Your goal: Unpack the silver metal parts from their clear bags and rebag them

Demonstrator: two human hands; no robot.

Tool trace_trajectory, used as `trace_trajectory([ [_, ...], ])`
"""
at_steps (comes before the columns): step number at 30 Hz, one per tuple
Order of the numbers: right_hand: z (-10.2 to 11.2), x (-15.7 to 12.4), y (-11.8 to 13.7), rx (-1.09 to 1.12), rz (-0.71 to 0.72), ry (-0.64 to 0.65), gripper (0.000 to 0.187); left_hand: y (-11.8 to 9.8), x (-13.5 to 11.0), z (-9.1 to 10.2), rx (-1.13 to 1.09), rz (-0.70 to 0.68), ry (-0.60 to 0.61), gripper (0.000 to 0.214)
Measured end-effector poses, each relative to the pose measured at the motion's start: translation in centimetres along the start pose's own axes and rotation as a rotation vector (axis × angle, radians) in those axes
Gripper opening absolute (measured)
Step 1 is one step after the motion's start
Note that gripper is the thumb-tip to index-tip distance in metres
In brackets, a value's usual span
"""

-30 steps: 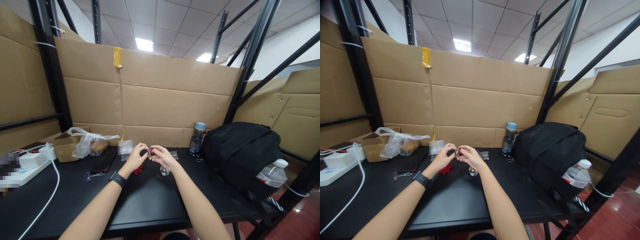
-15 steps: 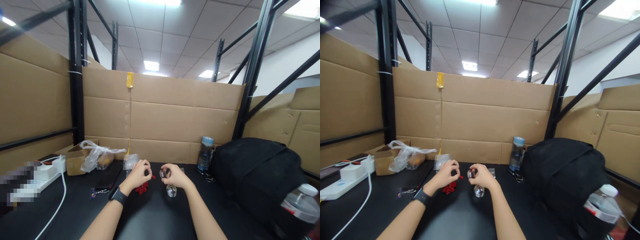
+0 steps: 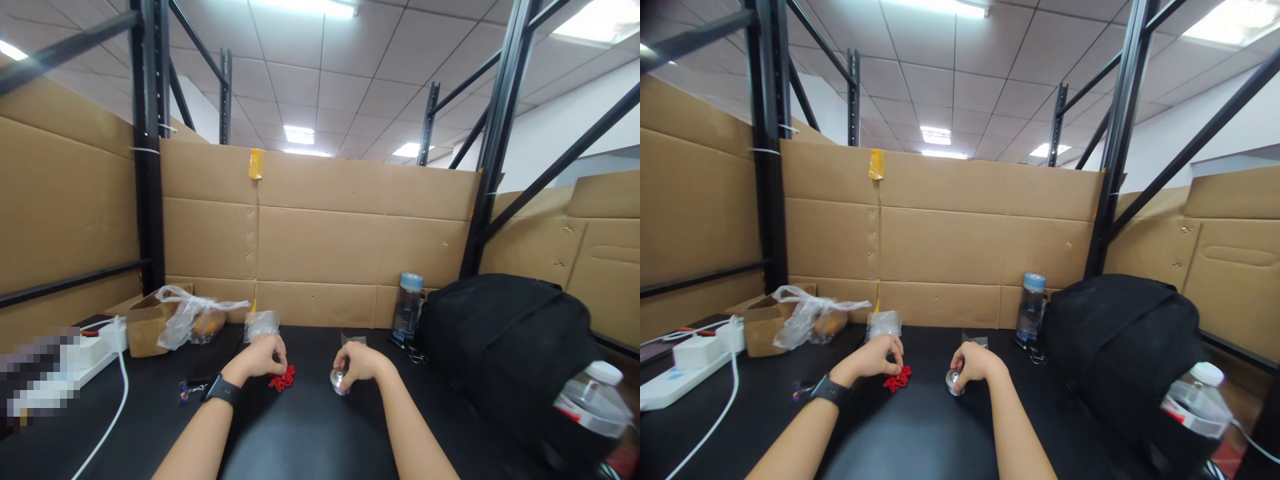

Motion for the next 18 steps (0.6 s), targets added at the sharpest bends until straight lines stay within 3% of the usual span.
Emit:
trace_trajectory([
  [3,-0.1,-0.1,-0.5,0.000,-0.029,0.023,0.056,1.2,0.0,1.3,0.060,0.074,-0.121,0.020],
  [6,-0.6,-0.2,-0.8,0.042,-0.045,0.084,0.062,3.6,-0.5,2.9,0.198,0.281,-0.266,0.045],
  [8,-0.3,-0.2,-0.7,0.058,-0.030,0.068,0.059,4.7,-0.9,3.2,0.295,0.380,-0.282,0.053],
  [13,2.2,-0.3,-0.2,0.055,0.051,-0.146,0.038,5.8,-1.6,3.4,0.340,0.483,-0.248,0.032],
  [18,4.1,-0.6,-1.4,-0.003,0.041,-0.338,0.025,6.2,-1.9,4.4,0.270,0.523,-0.258,0.017],
])
Point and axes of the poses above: each hand's wrist, its own x-axis towards the middle knuckle, its own z-axis out of the back of the hand, y = z × x, the point moved 9 cm from there along x, towards the middle knuckle, and after that the axes turned 11 degrees about z, right-handed, at the moved point
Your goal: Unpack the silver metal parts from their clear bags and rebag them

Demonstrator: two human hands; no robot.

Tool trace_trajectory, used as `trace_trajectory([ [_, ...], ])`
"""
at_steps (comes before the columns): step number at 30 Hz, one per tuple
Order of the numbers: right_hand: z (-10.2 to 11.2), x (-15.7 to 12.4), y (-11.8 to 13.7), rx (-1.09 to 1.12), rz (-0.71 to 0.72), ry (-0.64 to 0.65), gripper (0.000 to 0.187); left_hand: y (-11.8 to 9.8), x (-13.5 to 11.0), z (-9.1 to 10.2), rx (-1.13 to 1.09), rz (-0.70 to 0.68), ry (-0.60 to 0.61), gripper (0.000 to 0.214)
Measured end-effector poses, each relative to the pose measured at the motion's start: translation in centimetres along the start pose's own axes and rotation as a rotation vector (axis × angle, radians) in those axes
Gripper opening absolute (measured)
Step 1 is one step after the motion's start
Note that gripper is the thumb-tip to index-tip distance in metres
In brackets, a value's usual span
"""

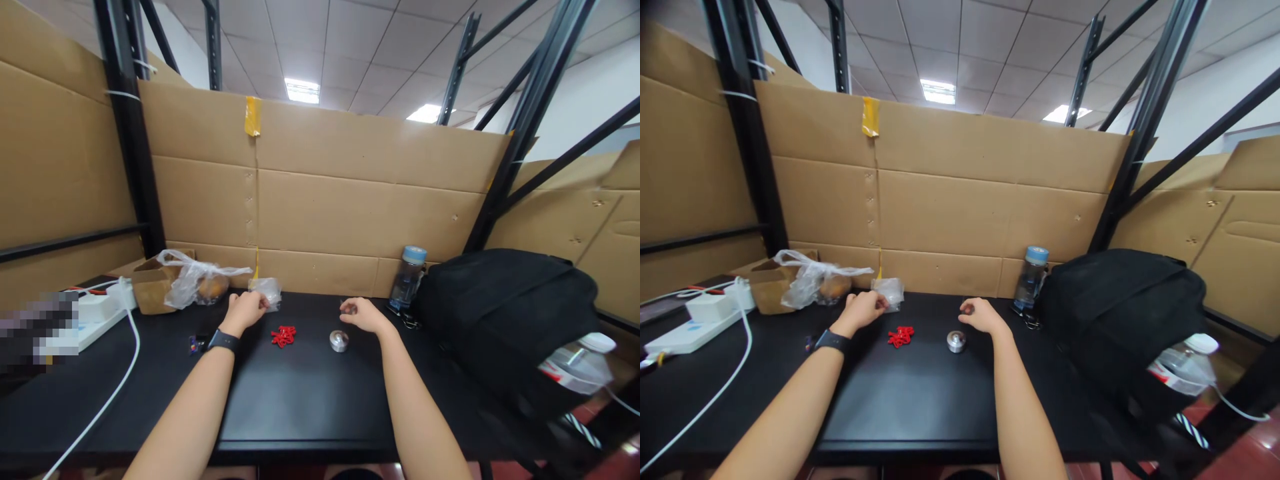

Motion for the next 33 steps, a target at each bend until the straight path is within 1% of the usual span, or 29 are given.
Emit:
trace_trajectory([
  [2,0.6,0.0,-0.6,-0.047,-0.011,-0.059,0.023,-0.1,0.0,1.3,-0.042,-0.016,-0.069,0.017],
  [3,1.0,0.0,-0.8,-0.077,-0.015,-0.098,0.022,-0.2,-0.1,2.2,-0.071,-0.030,-0.136,0.017],
  [6,2.1,0.0,-1.2,-0.154,-0.014,-0.220,0.020,-0.5,-1.0,5.2,-0.169,-0.064,-0.425,0.020],
  [7,2.4,0.0,-1.4,-0.170,-0.014,-0.250,0.020,-0.5,-1.4,5.7,-0.193,-0.069,-0.502,0.022],
  [8,2.5,0.0,-1.5,-0.183,-0.016,-0.269,0.020,-0.6,-1.6,5.8,-0.207,-0.074,-0.551,0.023],
  [9,2.6,0.1,-1.7,-0.194,-0.019,-0.278,0.020,-0.8,-1.7,5.6,-0.209,-0.080,-0.568,0.023],
  [11,2.3,0.1,-2.2,-0.210,-0.043,-0.265,0.023,-1.1,-1.5,4.2,-0.192,-0.094,-0.543,0.023],
  [15,1.0,-0.1,-3.8,-0.219,-0.149,-0.157,0.039,-1.1,-0.3,1.1,-0.132,-0.092,-0.440,0.024],
  [18,0.3,-0.5,-4.4,-0.219,-0.189,-0.093,0.037,-0.9,0.7,-0.8,-0.082,-0.090,-0.332,0.021],
  [22,-0.4,-0.7,-4.4,-0.233,-0.236,-0.050,0.036,-0.4,1.3,-2.5,-0.007,-0.070,-0.185,0.029],
  [25,-1.2,-0.7,-4.1,-0.276,-0.294,-0.022,0.043,-0.4,1.2,-3.0,0.021,-0.068,-0.112,0.038],
  [26,-1.4,-0.6,-3.9,-0.298,-0.308,-0.021,0.042,-0.5,1.1,-3.0,0.023,-0.073,-0.099,0.041],
  [28,-1.6,-0.4,-3.5,-0.334,-0.313,-0.036,0.030,-1.0,0.8,-2.7,0.014,-0.086,-0.092,0.044],
  [30,-1.5,-0.1,-2.9,-0.336,-0.291,-0.071,0.016,-1.7,0.3,-2.2,-0.011,-0.106,-0.101,0.044],
  [31,-1.3,0.0,-2.5,-0.316,-0.267,-0.098,0.013,-2.3,0.0,-1.8,-0.029,-0.124,-0.110,0.043],
  [33,-0.9,0.4,-1.4,-0.225,-0.171,-0.159,0.014,-3.5,-0.6,-1.2,-0.078,-0.179,-0.128,0.042],
])
Point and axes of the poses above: each hand's wrist, its own x-axis towards the middle knuckle, its own z-axis out of the back of the hand, y = z × x, the point moved 9 cm from there along x, towards the middle knuckle, and after that the axes turned 11 degrees about z, right-handed, at the moved point
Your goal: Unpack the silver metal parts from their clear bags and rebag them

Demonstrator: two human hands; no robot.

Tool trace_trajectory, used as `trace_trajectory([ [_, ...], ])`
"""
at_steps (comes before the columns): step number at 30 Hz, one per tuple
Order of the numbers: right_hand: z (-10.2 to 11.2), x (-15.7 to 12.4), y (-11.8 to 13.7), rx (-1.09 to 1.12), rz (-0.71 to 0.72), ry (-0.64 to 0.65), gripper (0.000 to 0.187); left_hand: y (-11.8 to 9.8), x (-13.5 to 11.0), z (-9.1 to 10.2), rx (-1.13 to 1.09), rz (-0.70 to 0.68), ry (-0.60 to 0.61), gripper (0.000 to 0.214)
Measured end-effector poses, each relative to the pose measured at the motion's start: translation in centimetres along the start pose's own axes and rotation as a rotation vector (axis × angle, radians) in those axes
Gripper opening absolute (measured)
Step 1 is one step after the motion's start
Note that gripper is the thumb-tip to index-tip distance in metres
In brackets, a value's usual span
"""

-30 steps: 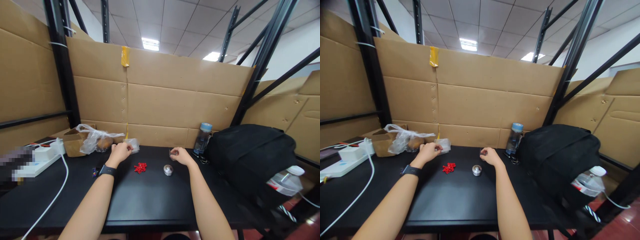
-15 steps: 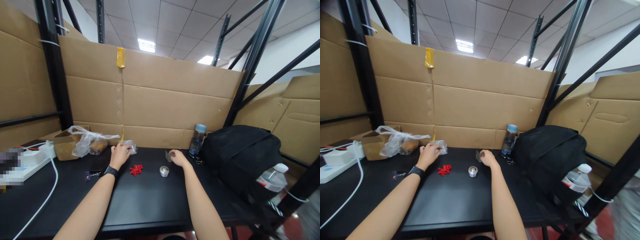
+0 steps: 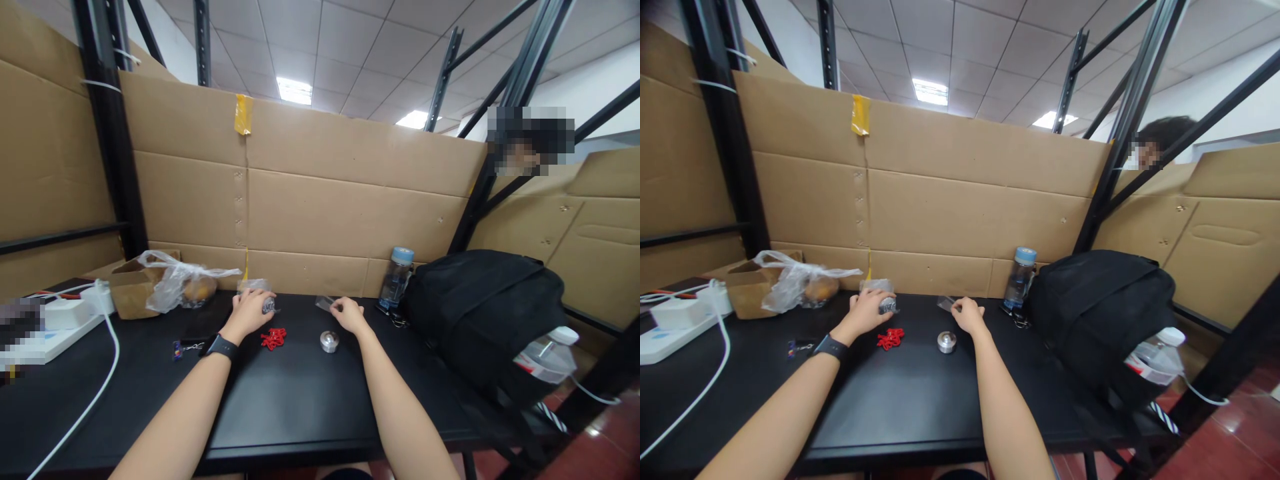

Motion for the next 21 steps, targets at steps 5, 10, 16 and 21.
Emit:
trace_trajectory([
  [5,1.1,0.3,4.7,0.284,0.325,-0.121,0.016,-4.4,-1.4,1.6,-0.208,-0.197,-0.061,0.056],
  [10,0.1,0.0,8.8,0.271,0.460,-0.152,0.011,-7.8,-2.7,2.2,-0.304,-0.335,-0.032,0.033],
  [16,0.0,-0.5,9.8,0.345,0.493,-0.144,0.024,-3.7,-1.0,3.8,-0.163,-0.128,-0.173,0.019],
  [21,1.0,0.0,7.0,0.332,0.385,-0.158,0.019,1.7,0.3,1.5,-0.019,0.065,-0.003,0.012],
])
Point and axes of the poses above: each hand's wrist, its own x-axis towards the middle knuckle, its own z-axis out of the back of the hand, y = z × x, the point moved 9 cm from there along x, towards the middle knuckle, and after that the axes turned 11 degrees about z, right-handed, at the moved point
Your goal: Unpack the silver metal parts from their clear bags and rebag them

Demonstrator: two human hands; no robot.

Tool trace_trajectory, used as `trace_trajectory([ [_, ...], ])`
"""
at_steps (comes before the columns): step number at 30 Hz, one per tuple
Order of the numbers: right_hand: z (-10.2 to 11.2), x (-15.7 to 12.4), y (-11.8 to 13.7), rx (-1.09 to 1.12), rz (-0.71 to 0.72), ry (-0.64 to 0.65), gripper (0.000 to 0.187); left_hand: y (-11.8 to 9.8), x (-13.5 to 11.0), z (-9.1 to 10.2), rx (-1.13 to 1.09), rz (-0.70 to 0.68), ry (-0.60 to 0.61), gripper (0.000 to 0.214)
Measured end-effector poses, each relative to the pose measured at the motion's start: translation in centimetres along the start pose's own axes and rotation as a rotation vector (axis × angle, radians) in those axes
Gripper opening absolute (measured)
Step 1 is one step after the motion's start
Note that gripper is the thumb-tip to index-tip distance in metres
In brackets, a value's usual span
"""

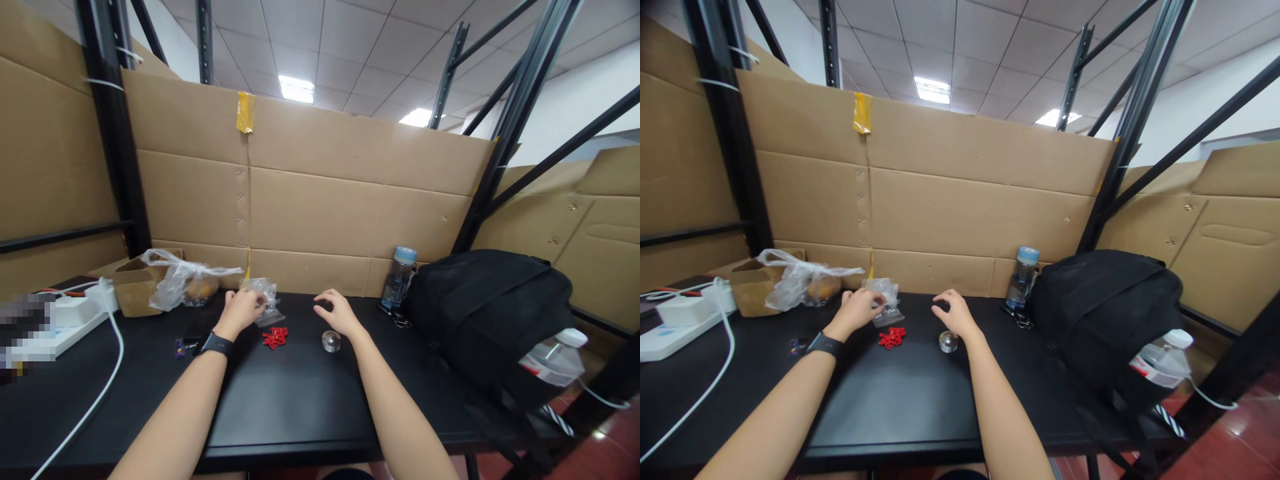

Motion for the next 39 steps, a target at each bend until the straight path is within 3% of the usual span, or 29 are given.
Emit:
trace_trajectory([
  [2,0.4,-0.2,-0.8,-0.019,-0.024,0.014,0.019,0.7,0.0,-1.6,0.020,0.018,0.138,0.015],
  [4,0.6,-0.4,-1.4,-0.034,-0.043,0.024,0.019,0.5,-0.2,-2.3,0.000,0.013,0.188,0.019],
  [10,0.4,-0.7,-2.3,-0.060,-0.086,0.060,0.019,-1.4,-0.6,-2.5,-0.036,-0.068,0.183,0.042],
  [18,0.3,-0.7,-2.4,-0.062,-0.082,0.078,0.019,-1.0,-0.4,-4.4,0.049,-0.111,0.211,0.035],
  [24,-0.1,-0.7,-2.9,-0.062,-0.070,0.096,0.020,-3.1,-1.2,-5.2,0.018,-0.215,0.248,0.035],
  [33,-0.1,-0.8,-3.3,-0.065,-0.065,0.091,0.019,-6.3,-1.7,-5.6,-0.065,-0.302,0.194,0.036],
  [39,-0.1,-0.9,-3.5,-0.058,-0.081,0.099,0.020,-7.7,-2.6,-4.3,-0.054,-0.349,0.163,0.034],
])
Point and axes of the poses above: each hand's wrist, its own x-axis towards the middle knuckle, its own z-axis out of the back of the hand, y = z × x, the point moved 9 cm from there along x, towards the middle knuckle, and after that the axes turned 11 degrees about z, right-handed, at the moved point
